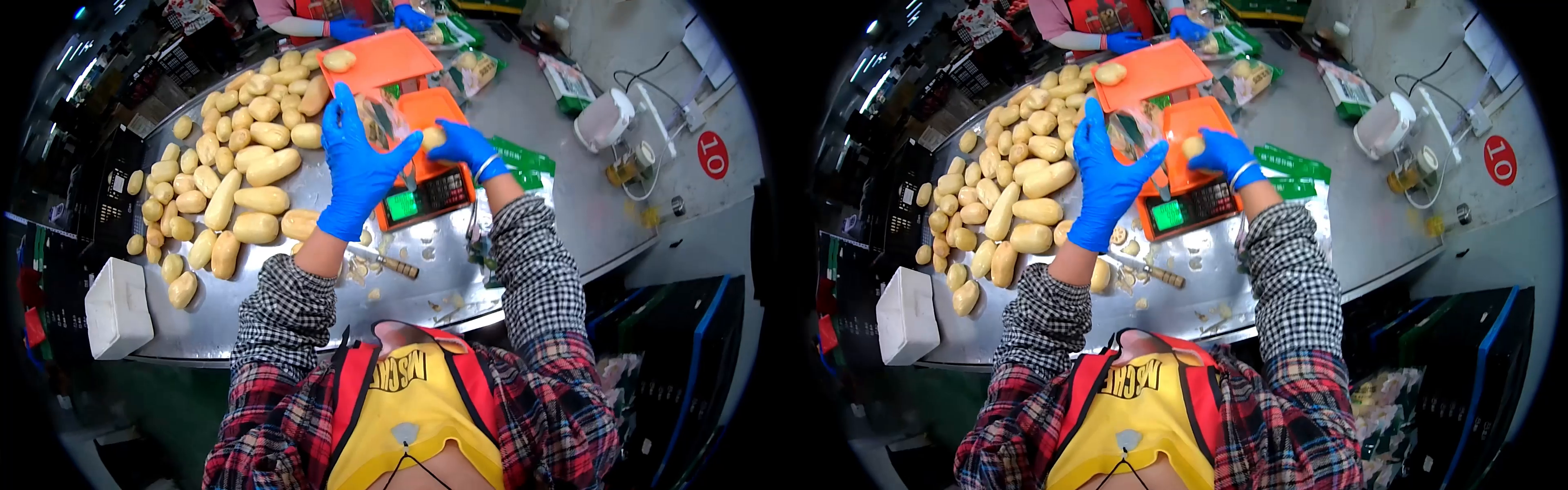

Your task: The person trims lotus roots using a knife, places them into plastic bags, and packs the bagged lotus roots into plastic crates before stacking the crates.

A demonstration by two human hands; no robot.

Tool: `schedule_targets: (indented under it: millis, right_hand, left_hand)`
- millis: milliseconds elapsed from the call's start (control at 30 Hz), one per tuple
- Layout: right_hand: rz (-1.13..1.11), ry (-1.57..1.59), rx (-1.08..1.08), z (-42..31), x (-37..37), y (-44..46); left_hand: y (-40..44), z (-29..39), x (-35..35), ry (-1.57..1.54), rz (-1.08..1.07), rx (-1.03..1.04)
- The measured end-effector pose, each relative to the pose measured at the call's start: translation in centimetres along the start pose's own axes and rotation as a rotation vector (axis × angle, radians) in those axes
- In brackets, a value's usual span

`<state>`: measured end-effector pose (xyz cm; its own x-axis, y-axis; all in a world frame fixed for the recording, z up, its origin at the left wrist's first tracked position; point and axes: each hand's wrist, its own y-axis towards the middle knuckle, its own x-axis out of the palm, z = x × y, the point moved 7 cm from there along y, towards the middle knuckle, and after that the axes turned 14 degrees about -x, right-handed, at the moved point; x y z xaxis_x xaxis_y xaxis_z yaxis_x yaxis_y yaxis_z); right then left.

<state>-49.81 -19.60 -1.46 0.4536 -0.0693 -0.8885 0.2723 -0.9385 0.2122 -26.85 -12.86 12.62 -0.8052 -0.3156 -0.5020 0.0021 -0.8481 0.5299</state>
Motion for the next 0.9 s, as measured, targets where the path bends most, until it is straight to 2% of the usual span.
schedule_targets:
  millis: [67, 100, 167, 200, 267, 300, 333, 367, 400, 467, 500, 533, 600, 633, 667, 733, 833, 867, 900]
  right_hand:
    - [-0.08, 0.041, 0.102, -2.4, -1.3, -0.5]
    - [0.013, 0.114, 0.108, -1.5, -1.0, -0.8]
    - [0.167, 0.789, 0.188, -2.9, -1.9, -2.1]
    - [0.232, 1.131, 0.225, -4.3, -2.5, -2.9]
    - [0.262, 1.703, 0.077, -11.0, -5.0, -4.4]
    - [0.218, 1.843, -0.037, -13.5, -5.4, -4.9]
    - [0.121, 1.995, -0.135, -16.2, -5.6, -5.1]
    - [0.014, 2.145, -0.112, -17.3, -4.2, -5.6]
    - [0.028, 2.159, -0.038, -17.8, -2.6, -5.9]
    - [0.026, 2.069, 0.02, -19.5, -2.0, -5.6]
    - [-0.081, 2.119, -0.012, -19.5, -0.9, -5.0]
    - [-0.017, 2.128, 0.075, -18.8, -0.4, -4.9]
    - [0.12, 2.126, 0.244, -17.3, 0.0, -4.9]
    - [0.208, 2.018, 0.24, -16.9, -0.9, -5.1]
    - [0.233, 2.04, 0.203, -16.1, -1.1, -5.3]
    - [0.356, 1.717, 0.108, -15.4, -2.5, -5.7]
    - [0.195, 1.281, 0.175, -14.6, -1.8, -5.3]
    - [0.159, 1.154, 0.225, -14.3, -1.7, -5.4]
    - [0.134, 1.271, 0.249, -14.4, -1.4, -5.1]
  left_hand:
    - [0.4, -1.5, 0.3, -0.018, -0.007, -0.022]
    - [0.3, -2.2, 0.1, -0.021, -0.005, -0.057]
    - [-0.1, -3.5, -0.7, -0.024, -0.004, -0.12]
    - [-0.1, -4.4, -0.7, -0.121, -0.064, -0.203]
    - [-0.8, -5.8, 0.0, -0.323, -0.193, -0.382]
    - [-1.2, -7.0, 0.6, -0.332, -0.322, -0.514]
    - [-1.4, -7.4, 0.8, -0.332, -0.387, -0.556]
    - [-1.6, -7.6, 1.1, -0.331, -0.457, -0.598]
    - [-1.8, -7.7, 1.5, -0.329, -0.526, -0.638]
    - [-1.8, -7.8, 2.7, -0.739, -0.424, -0.427]
    - [-2.0, -8.1, 2.3, -0.664, -0.458, -0.4]
    - [-2.2, -8.2, 2.0, -0.589, -0.492, -0.375]
    - [-1.6, -8.0, 1.3, -0.424, -0.36, -0.281]
    - [-1.3, -7.9, 1.1, -0.358, -0.303, -0.22]
    - [-1.4, -7.7, 0.9, -0.295, -0.25, -0.162]
    - [-2.3, -6.4, 1.0, -0.253, -0.35, -0.169]
    - [-3.7, -5.3, 2.9, -0.061, -0.417, -0.086]
    - [-4.3, -5.2, 3.2, -0.083, -0.417, -0.072]
    - [-4.9, -5.1, 3.2, -0.104, -0.418, -0.058]
